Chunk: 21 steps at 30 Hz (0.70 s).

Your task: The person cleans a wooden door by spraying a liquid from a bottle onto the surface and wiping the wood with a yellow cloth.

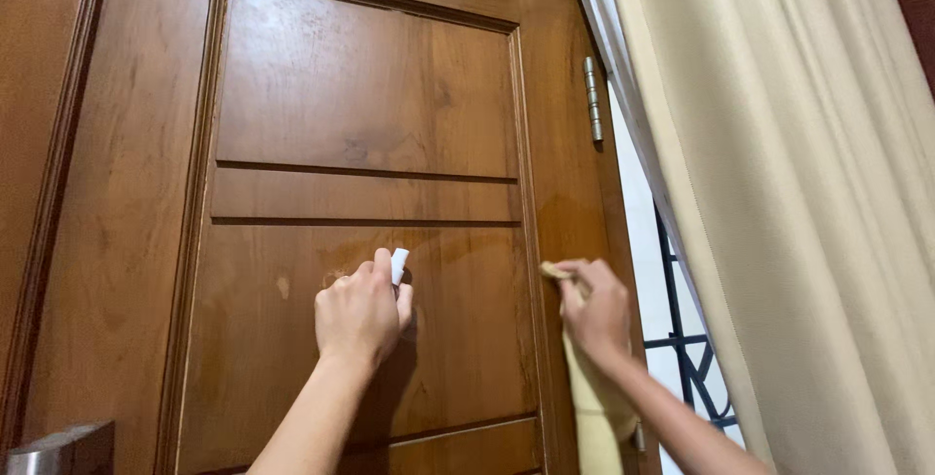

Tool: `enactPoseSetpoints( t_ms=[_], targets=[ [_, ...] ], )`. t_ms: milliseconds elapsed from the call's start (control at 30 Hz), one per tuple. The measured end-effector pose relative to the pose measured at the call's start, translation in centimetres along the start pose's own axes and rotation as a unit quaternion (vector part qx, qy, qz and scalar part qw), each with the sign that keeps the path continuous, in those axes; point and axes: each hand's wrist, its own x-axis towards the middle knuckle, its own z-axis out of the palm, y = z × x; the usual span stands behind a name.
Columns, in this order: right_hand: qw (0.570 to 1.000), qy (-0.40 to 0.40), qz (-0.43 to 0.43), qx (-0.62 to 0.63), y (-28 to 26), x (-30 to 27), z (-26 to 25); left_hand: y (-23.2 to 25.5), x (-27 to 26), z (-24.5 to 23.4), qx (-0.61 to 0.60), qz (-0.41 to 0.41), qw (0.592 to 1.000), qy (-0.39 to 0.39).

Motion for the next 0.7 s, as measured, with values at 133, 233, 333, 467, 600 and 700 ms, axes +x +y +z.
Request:
enactPoseSetpoints(
  t_ms=[133, 233, 333, 467, 600, 700],
  targets=[
    [0.997, -0.071, -0.001, -0.044, 1.1, -3.6, -2.2, -0.1, 0.1, 0.0, -0.001, 0.011, 1.0, 0.014],
    [0.999, -0.023, -0.027, -0.031, 3.1, -4.6, -4.7, -0.2, 0.0, -0.2, -0.013, -0.004, 1.0, 0.0],
    [0.998, 0.006, 0.045, -0.032, 4.4, -4.5, -5.8, -0.5, -0.6, -0.5, -0.017, 0.013, 1.0, 0.011],
    [0.984, 0.001, 0.177, 0.034, 3.7, -7.1, -5.6, -0.3, -3.6, -1.0, -0.094, 0.016, 0.989, -0.112],
    [0.83, -0.144, 0.424, 0.332, 3.3, -10.3, -6.8, 1.4, -7.9, -2.1, -0.217, 0.074, 0.941, -0.251],
    [0.782, -0.268, 0.424, 0.371, 2.0, -12.1, -8.0, 3.7, -10.5, -3.3, -0.295, 0.084, 0.904, -0.297]
  ],
)
